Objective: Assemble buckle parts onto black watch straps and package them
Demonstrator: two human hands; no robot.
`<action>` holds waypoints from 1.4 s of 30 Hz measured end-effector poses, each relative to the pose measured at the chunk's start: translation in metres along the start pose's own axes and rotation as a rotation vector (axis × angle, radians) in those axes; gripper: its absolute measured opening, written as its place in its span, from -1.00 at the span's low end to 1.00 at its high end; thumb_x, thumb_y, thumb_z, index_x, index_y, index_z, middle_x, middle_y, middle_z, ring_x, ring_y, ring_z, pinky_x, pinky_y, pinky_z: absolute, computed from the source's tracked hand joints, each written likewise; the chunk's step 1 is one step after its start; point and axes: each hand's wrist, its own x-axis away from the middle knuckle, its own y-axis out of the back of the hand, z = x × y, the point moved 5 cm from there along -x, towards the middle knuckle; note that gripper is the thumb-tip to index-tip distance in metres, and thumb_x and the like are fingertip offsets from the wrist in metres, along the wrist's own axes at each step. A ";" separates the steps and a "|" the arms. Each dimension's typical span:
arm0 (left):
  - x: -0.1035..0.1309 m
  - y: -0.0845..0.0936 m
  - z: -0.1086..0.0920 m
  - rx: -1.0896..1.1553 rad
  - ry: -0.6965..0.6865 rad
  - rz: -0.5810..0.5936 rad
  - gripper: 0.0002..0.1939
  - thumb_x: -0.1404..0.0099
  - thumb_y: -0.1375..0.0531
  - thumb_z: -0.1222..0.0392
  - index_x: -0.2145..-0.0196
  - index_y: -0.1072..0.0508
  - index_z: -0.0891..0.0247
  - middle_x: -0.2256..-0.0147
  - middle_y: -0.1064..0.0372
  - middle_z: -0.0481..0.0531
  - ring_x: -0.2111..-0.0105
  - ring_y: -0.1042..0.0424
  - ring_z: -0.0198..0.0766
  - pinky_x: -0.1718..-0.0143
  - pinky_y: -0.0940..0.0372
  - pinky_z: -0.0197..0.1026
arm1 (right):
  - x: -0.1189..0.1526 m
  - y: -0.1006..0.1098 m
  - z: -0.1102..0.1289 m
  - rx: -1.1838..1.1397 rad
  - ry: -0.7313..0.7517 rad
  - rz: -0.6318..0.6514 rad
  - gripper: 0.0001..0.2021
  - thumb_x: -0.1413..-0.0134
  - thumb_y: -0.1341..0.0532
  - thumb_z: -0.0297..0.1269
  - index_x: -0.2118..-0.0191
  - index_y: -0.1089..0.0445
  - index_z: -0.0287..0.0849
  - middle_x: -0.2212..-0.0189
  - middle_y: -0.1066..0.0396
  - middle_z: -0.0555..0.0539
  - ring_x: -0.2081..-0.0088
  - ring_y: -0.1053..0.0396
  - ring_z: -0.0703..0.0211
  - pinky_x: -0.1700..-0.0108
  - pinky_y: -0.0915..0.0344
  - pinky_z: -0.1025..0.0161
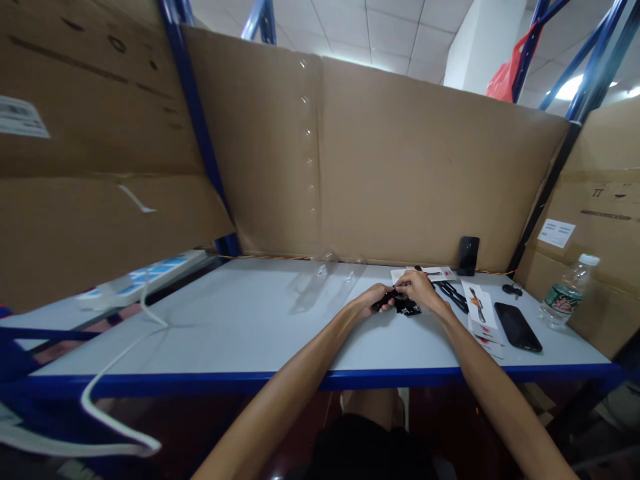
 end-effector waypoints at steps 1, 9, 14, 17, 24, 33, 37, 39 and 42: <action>0.000 0.001 0.000 -0.001 0.016 0.013 -0.78 -0.33 0.00 0.30 0.48 -0.30 0.31 0.68 -0.20 -0.09 0.76 -0.06 -0.47 0.73 0.10 -0.38 | 0.000 0.001 0.000 -0.005 0.018 0.011 -0.91 -0.07 -0.35 -0.43 0.31 -0.63 -0.16 0.39 -0.53 -0.05 0.31 -0.40 0.21 0.22 -0.18 0.32; -0.003 0.006 0.003 0.059 0.150 0.170 -0.76 -0.40 0.00 0.21 0.45 -0.25 0.26 0.68 -0.12 -0.14 0.79 0.06 -0.49 0.78 0.23 -0.38 | 0.001 0.010 0.003 -0.133 -0.032 0.083 -0.87 -0.02 -0.34 -0.46 0.30 -0.64 -0.18 0.38 -0.55 -0.04 0.30 -0.43 0.21 0.19 -0.23 0.34; -0.004 0.005 0.004 0.008 0.104 0.115 -0.75 -0.38 0.04 0.26 0.47 -0.25 0.27 0.67 -0.14 -0.11 0.79 0.03 -0.47 0.77 0.21 -0.37 | 0.002 0.008 0.004 -0.094 -0.094 0.076 -0.91 -0.01 -0.34 -0.45 0.35 -0.63 -0.20 0.42 -0.55 -0.02 0.36 -0.42 0.24 0.27 -0.21 0.37; -0.004 0.003 0.004 -0.013 0.052 0.063 -0.75 -0.36 0.02 0.27 0.49 -0.25 0.27 0.67 -0.15 -0.10 0.78 0.00 -0.48 0.76 0.20 -0.37 | 0.002 0.002 0.002 -0.118 -0.178 0.058 -0.90 -0.01 -0.32 -0.45 0.35 -0.62 -0.22 0.48 -0.54 -0.02 0.41 -0.42 0.25 0.32 -0.21 0.38; -0.002 0.002 0.003 0.010 -0.036 0.053 -0.82 -0.31 -0.02 0.28 0.45 -0.29 0.29 0.65 -0.18 -0.12 0.77 -0.04 -0.48 0.75 0.15 -0.38 | 0.000 -0.013 -0.011 -0.245 -0.405 -0.041 -0.88 0.02 -0.29 -0.44 0.38 -0.61 -0.22 0.50 -0.56 -0.03 0.41 -0.46 0.22 0.34 -0.28 0.37; -0.005 0.004 0.005 0.079 -0.009 0.049 -0.78 -0.37 -0.02 0.23 0.46 -0.23 0.26 0.65 -0.16 -0.12 0.77 -0.04 -0.50 0.75 0.14 -0.40 | 0.002 -0.005 -0.004 -0.108 -0.421 -0.111 -0.90 -0.07 -0.30 -0.38 0.41 -0.57 -0.19 0.42 -0.58 -0.06 0.34 -0.48 0.20 0.27 -0.26 0.37; -0.007 0.005 0.006 0.082 0.007 0.030 -0.79 -0.38 0.00 0.23 0.44 -0.23 0.26 0.66 -0.15 -0.13 0.77 -0.04 -0.49 0.75 0.16 -0.41 | 0.003 -0.003 0.008 0.019 -0.293 -0.069 -0.86 -0.16 -0.28 -0.34 0.37 -0.58 -0.18 0.37 -0.59 -0.10 0.29 -0.49 0.18 0.22 -0.24 0.35; -0.008 0.005 0.006 0.085 0.011 0.026 -0.78 -0.39 0.03 0.25 0.43 -0.23 0.27 0.66 -0.15 -0.13 0.77 -0.04 -0.49 0.75 0.16 -0.41 | 0.003 -0.003 0.009 0.024 -0.237 -0.065 -0.85 -0.18 -0.25 -0.38 0.33 -0.59 -0.18 0.34 -0.60 -0.11 0.26 -0.49 0.16 0.20 -0.25 0.35; -0.007 0.005 0.005 0.094 0.015 0.033 -0.78 -0.39 0.04 0.26 0.44 -0.23 0.27 0.66 -0.15 -0.13 0.77 -0.04 -0.50 0.75 0.15 -0.41 | 0.003 -0.001 0.009 -0.017 -0.172 -0.076 -0.75 -0.14 -0.17 -0.54 0.25 -0.60 -0.17 0.28 -0.60 -0.07 0.21 -0.49 0.19 0.15 -0.26 0.37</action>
